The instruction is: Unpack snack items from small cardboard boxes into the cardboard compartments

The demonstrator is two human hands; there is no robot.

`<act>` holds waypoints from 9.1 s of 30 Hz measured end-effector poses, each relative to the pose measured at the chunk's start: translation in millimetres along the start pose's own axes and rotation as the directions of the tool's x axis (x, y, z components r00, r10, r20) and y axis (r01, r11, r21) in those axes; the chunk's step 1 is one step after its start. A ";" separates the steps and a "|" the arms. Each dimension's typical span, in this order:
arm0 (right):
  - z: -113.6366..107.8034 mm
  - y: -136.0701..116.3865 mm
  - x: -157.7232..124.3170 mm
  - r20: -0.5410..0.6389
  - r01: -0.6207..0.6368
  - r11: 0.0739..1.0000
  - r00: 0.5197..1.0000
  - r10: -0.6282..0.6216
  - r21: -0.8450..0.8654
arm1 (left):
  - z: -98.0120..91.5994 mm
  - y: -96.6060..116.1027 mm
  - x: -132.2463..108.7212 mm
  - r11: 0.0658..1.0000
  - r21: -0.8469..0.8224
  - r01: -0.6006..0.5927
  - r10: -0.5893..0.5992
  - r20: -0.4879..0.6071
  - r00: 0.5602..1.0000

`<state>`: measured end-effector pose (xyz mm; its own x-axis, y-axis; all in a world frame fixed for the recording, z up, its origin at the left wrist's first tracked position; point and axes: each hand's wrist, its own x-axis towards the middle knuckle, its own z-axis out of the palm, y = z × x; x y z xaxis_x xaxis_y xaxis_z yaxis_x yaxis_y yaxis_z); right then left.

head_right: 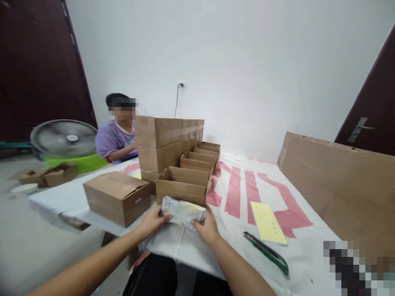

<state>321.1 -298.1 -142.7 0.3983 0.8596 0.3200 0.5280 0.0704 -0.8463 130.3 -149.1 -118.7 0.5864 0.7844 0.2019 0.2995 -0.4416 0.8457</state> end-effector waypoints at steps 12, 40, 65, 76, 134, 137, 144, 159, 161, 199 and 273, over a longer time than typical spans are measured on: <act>16.0 32.3 -0.1 -0.147 -0.007 0.993 0.989 -0.010 -0.121 | 27.4 -14.3 -29.7 0.690 0.655 -0.306 0.498 -0.124 0.858; 20.8 37.4 -1.4 -0.146 0.074 0.962 0.982 -0.116 -0.265 | 39.3 -25.5 38.1 0.767 0.582 -0.270 0.340 -0.013 0.940; 22.1 35.1 -1.8 -0.073 0.074 0.924 0.991 -0.109 -0.375 | 45.4 -26.8 108.7 0.741 0.635 -0.216 0.260 0.024 0.965; 21.9 33.8 -2.0 -0.072 0.084 0.924 0.990 -0.119 -0.373 | 51.0 -18.3 122.1 0.698 0.701 -0.144 0.206 -0.004 0.979; 16.6 22.9 -2.4 -0.064 0.096 0.944 0.991 -0.122 -0.316 | -149.7 16.2 71.5 0.475 0.807 0.351 -0.360 -0.186 0.914; 19.0 29.1 -1.9 -0.104 0.061 0.974 0.991 -0.085 -0.220 | -117.3 38.7 60.0 0.523 0.796 0.305 -0.348 -0.127 0.929; -11.6 1.3 5.8 -0.347 -0.190 0.953 0.900 0.265 0.235 | -36.7 95.9 33.2 0.634 0.730 0.256 -0.305 -0.068 0.950; -71.4 -75.7 -51.9 0.246 0.431 0.532 0.890 -0.383 -0.729 | 8.7 96.4 11.2 0.986 0.150 -0.076 0.048 0.183 0.982; -70.5 -76.6 -52.1 0.243 0.425 0.519 0.891 -0.382 -0.742 | 9.0 86.7 13.6 0.996 0.033 -0.084 0.074 0.230 0.970; -134.8 -108.1 1.4 0.235 0.400 0.306 0.858 -0.457 -0.864 | 29.3 35.5 7.2 0.626 -0.778 0.044 0.212 0.225 0.951; -194.1 -26.1 -96.3 0.214 0.113 0.422 0.956 0.200 -0.900 | 27.7 34.8 7.6 0.666 -0.746 0.005 0.235 0.215 0.948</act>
<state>414.5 -481.0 -68.8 0.3260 0.9443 0.0461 0.9425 -0.3284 0.0625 166.0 -170.5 -101.4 0.7883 0.5461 0.2835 -0.3594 0.0347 0.9326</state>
